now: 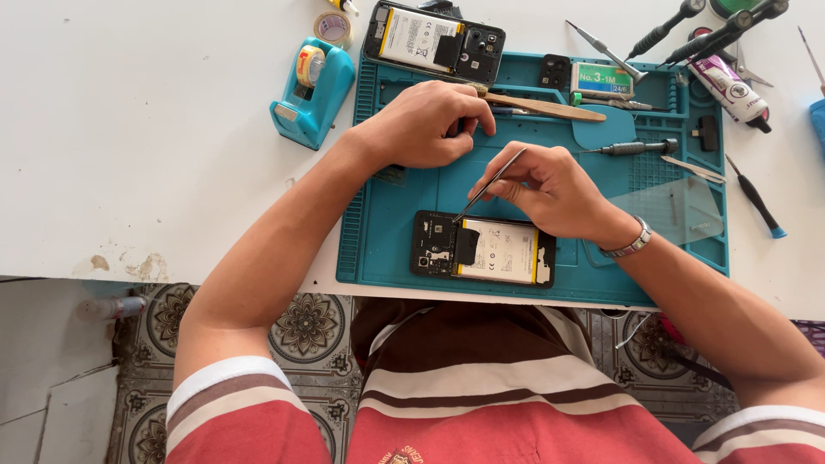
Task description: The person removes a protective film from a disassembled smartphone, then uses tweezers to pick up small screws and place them into screw holes on the phone's internal frame. The person handles the phone, battery, and screws throughout the clip.
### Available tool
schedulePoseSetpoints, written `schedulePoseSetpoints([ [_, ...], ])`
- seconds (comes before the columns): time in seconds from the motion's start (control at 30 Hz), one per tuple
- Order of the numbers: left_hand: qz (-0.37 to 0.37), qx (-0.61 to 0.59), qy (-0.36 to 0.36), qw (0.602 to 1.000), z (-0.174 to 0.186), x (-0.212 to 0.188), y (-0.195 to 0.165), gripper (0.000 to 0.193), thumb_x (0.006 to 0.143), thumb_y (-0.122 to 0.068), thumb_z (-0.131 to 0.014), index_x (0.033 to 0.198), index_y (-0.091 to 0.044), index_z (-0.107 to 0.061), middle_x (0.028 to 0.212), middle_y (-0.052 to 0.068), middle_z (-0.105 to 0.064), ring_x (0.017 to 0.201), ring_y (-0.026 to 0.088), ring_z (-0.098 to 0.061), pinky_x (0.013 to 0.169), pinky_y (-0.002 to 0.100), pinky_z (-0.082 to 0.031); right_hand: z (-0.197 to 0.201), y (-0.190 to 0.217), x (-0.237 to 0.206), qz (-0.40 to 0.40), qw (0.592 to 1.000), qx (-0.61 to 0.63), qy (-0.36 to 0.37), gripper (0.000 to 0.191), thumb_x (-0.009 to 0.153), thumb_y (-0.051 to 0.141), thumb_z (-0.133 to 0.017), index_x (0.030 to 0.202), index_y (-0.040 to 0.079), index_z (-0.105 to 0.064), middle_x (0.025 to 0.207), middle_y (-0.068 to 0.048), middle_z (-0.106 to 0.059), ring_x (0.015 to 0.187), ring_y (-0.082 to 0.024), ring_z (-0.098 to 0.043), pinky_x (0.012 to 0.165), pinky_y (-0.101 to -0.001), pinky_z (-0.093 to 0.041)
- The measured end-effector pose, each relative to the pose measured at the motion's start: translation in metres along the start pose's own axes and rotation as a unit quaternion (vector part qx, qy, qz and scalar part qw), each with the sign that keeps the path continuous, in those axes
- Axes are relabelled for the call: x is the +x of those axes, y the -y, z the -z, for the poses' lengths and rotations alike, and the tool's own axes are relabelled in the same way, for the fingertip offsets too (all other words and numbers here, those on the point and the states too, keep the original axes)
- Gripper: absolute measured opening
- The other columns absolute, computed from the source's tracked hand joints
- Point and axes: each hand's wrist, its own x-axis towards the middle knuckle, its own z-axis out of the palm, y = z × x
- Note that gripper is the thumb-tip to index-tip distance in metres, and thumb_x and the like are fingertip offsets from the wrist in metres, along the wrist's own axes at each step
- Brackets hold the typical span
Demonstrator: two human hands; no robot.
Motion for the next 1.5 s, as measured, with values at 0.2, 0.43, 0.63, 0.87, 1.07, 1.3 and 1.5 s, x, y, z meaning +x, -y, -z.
schedulePoseSetpoints([
  [0.2, -0.011, -0.003, -0.005, 1.000, 0.000, 0.000, 0.000, 0.023, 0.082, -0.008, -0.064, 0.102, -0.012, -0.076, 0.084, 0.004, -0.065, 0.075, 0.022, -0.066, 0.073, 0.039, -0.052, 0.000, 0.000, 0.001, 0.002, 1.000, -0.006, 0.005, 0.007, 0.098, -0.001, -0.064, 0.104, 0.002, -0.064, 0.099, -0.008, -0.080, 0.095, -0.012, -0.077, 0.080, -0.0249, -0.062],
  [0.43, 0.001, -0.010, 0.003, 1.000, 0.002, 0.000, -0.001, 0.023, 0.082, -0.009, -0.065, 0.102, -0.012, -0.076, 0.084, 0.003, -0.065, 0.074, 0.021, -0.066, 0.072, 0.039, -0.051, 0.003, 0.003, 0.000, 0.005, 1.000, -0.003, 0.012, 0.006, 0.098, -0.001, -0.064, 0.103, 0.001, -0.065, 0.101, -0.008, -0.080, 0.093, -0.010, -0.076, 0.078, -0.0244, -0.062],
  [0.63, 0.002, -0.011, 0.005, 1.000, 0.001, 0.000, -0.001, 0.023, 0.082, -0.009, -0.065, 0.102, -0.012, -0.076, 0.083, 0.003, -0.065, 0.073, 0.021, -0.066, 0.072, 0.039, -0.051, 0.005, 0.006, 0.001, 0.014, 0.999, -0.037, 0.011, 0.008, 0.097, 0.000, -0.066, 0.105, 0.001, -0.064, 0.101, -0.008, -0.080, 0.091, -0.010, -0.076, 0.075, -0.0243, -0.061],
  [0.87, 0.002, -0.004, 0.002, 1.000, 0.000, 0.000, 0.000, 0.024, 0.082, -0.008, -0.064, 0.102, -0.012, -0.076, 0.084, 0.004, -0.065, 0.073, 0.022, -0.065, 0.072, 0.040, -0.051, 0.002, 0.012, 0.000, 0.036, 0.998, -0.053, 0.007, 0.009, 0.098, 0.000, -0.066, 0.106, 0.001, -0.064, 0.101, -0.009, -0.080, 0.090, -0.012, -0.077, 0.077, -0.0250, -0.062],
  [1.07, 0.005, -0.006, 0.005, 1.000, 0.000, 0.000, 0.001, 0.024, 0.081, -0.008, -0.064, 0.102, -0.011, -0.076, 0.083, 0.004, -0.065, 0.073, 0.022, -0.066, 0.072, 0.039, -0.051, 0.003, 0.017, 0.001, 0.050, 0.994, -0.093, 0.003, 0.010, 0.097, 0.001, -0.067, 0.106, 0.002, -0.065, 0.098, -0.008, -0.081, 0.086, -0.013, -0.078, 0.076, -0.0249, -0.062],
  [1.3, 0.001, -0.006, 0.001, 1.000, 0.000, 0.000, 0.000, 0.024, 0.081, -0.009, -0.064, 0.102, -0.012, -0.076, 0.084, 0.003, -0.065, 0.073, 0.021, -0.065, 0.071, 0.039, -0.051, 0.002, 0.026, 0.001, 0.110, 0.986, -0.122, 0.012, 0.013, 0.095, -0.002, -0.068, 0.106, 0.004, -0.066, 0.103, -0.009, -0.079, 0.094, -0.019, -0.079, 0.082, -0.0293, -0.063],
  [1.5, -0.001, -0.009, 0.002, 1.000, 0.000, 0.000, 0.001, 0.022, 0.081, -0.008, -0.065, 0.101, -0.011, -0.075, 0.083, 0.003, -0.065, 0.073, 0.021, -0.065, 0.072, 0.039, -0.051, -0.001, 0.042, -0.002, 0.182, 0.967, -0.167, 0.056, 0.025, 0.086, -0.009, -0.067, 0.107, 0.004, -0.061, 0.107, -0.009, -0.075, 0.095, -0.025, -0.072, 0.080, -0.0363, -0.060],
])
